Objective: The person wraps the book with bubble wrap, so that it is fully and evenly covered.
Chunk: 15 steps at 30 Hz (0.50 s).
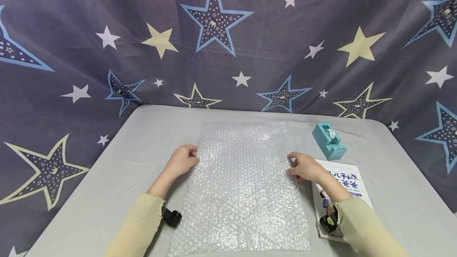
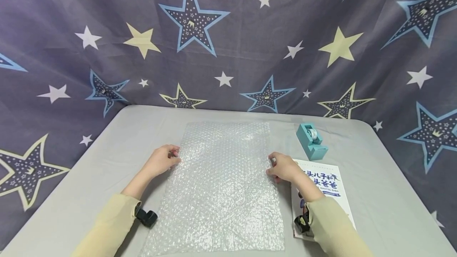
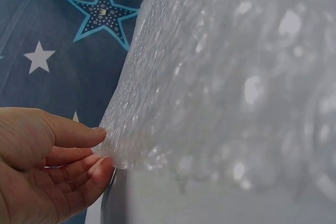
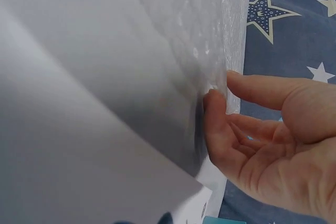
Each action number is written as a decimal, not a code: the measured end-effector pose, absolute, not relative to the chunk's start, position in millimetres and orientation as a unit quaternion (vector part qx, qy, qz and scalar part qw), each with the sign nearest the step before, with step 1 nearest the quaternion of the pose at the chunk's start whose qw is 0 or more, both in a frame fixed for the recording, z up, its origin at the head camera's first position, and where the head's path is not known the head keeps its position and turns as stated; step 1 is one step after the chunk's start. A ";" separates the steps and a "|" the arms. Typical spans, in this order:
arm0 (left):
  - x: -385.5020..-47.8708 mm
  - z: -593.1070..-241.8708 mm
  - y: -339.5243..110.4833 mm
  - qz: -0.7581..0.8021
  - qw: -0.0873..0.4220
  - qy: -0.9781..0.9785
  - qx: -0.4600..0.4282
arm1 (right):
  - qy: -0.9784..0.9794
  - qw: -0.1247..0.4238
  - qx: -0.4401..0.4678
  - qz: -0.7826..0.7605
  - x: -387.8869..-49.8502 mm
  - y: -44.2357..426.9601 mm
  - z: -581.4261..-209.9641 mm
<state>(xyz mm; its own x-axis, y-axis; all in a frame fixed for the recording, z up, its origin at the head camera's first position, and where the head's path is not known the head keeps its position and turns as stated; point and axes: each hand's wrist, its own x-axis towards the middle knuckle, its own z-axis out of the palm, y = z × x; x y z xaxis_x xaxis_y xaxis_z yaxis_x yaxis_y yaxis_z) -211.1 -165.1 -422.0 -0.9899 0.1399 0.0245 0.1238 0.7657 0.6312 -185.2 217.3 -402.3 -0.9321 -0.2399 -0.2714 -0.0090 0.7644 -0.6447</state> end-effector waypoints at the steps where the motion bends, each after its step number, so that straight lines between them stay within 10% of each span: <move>1: -210.8 -421.4 -164.8 0.336 0.013 0.939 0.069 | 0.924 0.168 -0.069 -0.337 -185.6 217.7 -402.4; 15: -209.2 -418.4 -166.3 0.349 0.017 0.936 0.053 | 0.938 0.128 -0.076 -0.313 -189.1 215.6 -404.6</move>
